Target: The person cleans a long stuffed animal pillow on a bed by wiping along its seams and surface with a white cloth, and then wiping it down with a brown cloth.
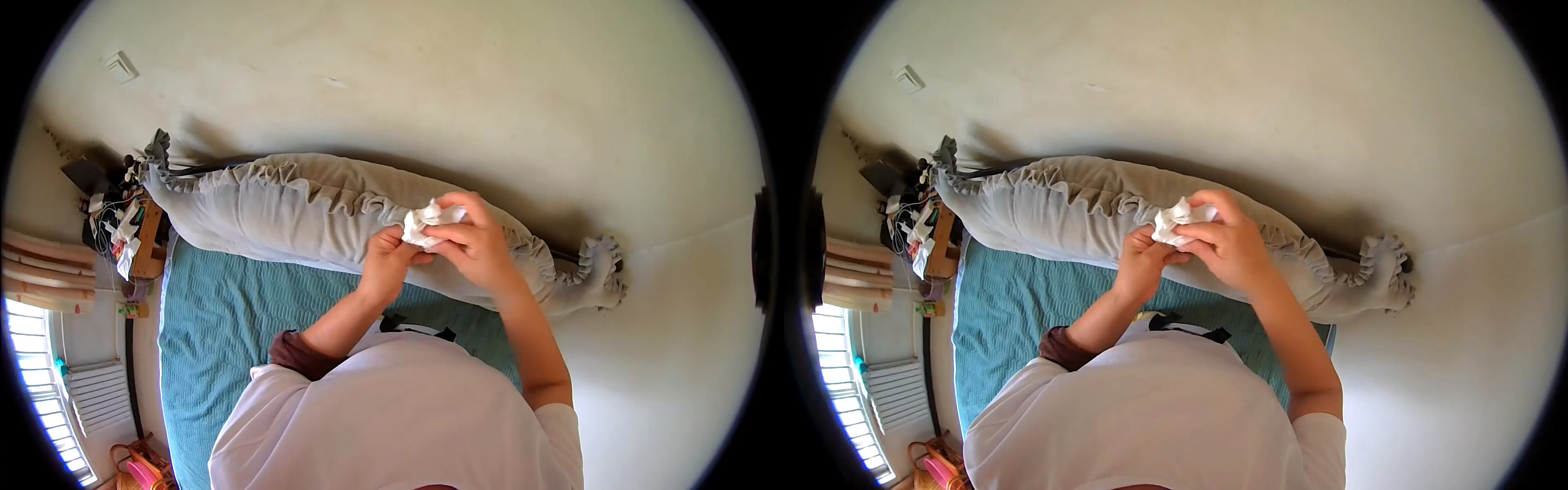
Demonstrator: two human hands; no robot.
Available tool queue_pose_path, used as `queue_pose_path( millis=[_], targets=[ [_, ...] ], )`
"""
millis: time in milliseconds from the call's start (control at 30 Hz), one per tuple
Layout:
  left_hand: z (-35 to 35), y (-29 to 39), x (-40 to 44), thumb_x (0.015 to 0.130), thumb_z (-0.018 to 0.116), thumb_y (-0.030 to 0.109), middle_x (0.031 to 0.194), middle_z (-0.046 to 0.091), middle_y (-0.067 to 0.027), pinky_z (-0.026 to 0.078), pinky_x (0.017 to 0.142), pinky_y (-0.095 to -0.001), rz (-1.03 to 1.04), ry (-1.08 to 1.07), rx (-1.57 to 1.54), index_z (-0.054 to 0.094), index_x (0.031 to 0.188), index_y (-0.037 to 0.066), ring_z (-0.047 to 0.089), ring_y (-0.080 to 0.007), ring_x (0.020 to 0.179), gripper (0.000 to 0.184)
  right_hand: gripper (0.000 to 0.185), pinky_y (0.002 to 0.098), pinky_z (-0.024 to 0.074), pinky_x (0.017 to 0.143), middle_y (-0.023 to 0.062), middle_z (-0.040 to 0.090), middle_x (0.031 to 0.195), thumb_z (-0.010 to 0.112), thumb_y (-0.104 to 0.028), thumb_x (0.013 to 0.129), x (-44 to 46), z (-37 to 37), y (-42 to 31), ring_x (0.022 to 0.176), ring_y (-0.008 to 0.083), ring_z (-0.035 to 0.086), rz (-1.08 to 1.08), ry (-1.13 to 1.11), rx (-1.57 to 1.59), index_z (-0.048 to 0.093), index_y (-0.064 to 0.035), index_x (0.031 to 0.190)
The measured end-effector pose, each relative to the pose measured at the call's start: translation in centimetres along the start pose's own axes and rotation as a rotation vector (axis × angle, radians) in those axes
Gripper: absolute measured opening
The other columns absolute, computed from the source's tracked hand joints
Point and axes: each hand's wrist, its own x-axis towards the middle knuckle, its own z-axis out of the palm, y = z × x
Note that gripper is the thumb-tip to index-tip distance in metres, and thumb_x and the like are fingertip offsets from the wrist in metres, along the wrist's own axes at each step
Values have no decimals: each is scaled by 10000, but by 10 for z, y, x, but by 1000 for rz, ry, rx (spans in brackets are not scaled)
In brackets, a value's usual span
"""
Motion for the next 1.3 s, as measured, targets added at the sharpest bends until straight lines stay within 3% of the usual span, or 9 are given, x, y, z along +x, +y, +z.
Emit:
queue_pose_path(
  millis=[267,333,433,567,700,867,1000,1133,1300],
  targets=[
    [8,-7,4,978,475,104,1003,671,-102,533,801,-316,25,6,-118,630,995,17,656,-185,918,178,197,351,480,580,67,593,936,696,-60,732,13,39,19,696,247,602,176,293,-122,650,-95,920],
    [6,-5,6,995,456,146,1004,666,-106,523,841,-327,20,3,-293,620,998,10,650,-185,940,213,221,377,476,576,69,581,887,693,-78,725,3,44,4,714,274,602,-40,292,-298,640,-107,938],
    [1,-3,6,1011,444,224,1032,665,-124,491,902,-358,-67,-107,-401,606,1006,10,638,-206,1006,268,214,389,474,578,68,572,861,674,-78,731,5,40,8,727,288,601,-76,324,-444,623,-105,937],
    [9,-8,8,1020,410,241,1166,625,-160,465,951,-395,-45,-103,-358,569,1106,23,607,-249,1086,283,179,406,475,572,68,560,839,646,-59,755,13,31,31,696,287,598,202,424,-537,614,-90,928],
    [11,-9,1,1027,385,270,1199,607,-113,433,958,-357,-96,-82,-406,559,1139,30,576,-198,1105,317,147,402,469,543,88,566,848,630,-115,800,5,59,-4,692,293,605,-12,358,-390,616,-91,944],
    [17,-11,6,1037,335,328,1203,594,-106,414,982,-354,-13,-169,-414,535,1193,14,560,-194,1120,404,106,416,472,541,79,552,818,629,-130,807,14,31,21,680,288,604,203,358,-597,591,-105,903],
    [20,-5,0,1037,329,344,1263,560,-129,364,1044,-385,-55,-109,-418,523,1205,2,513,-240,1203,427,113,426,469,538,75,547,809,623,-133,807,5,49,-2,675,291,601,13,314,-464,591,-136,915],
    [19,-5,1,1040,313,340,1301,535,-110,363,1041,-388,-76,-153,-369,491,1251,13,505,-226,1208,428,94,408,473,547,78,541,812,622,-139,804,11,36,6,687,282,601,74,292,-613,593,-114,889],
    [6,-15,4,1039,317,334,1360,504,-144,335,1060,-399,-107,-141,-349,492,1259,5,496,-256,1238,432,108,425,471,561,81,545,822,640,-132,790,5,47,-7,702,297,600,50,272,-413,602,-112,889]
  ],
)
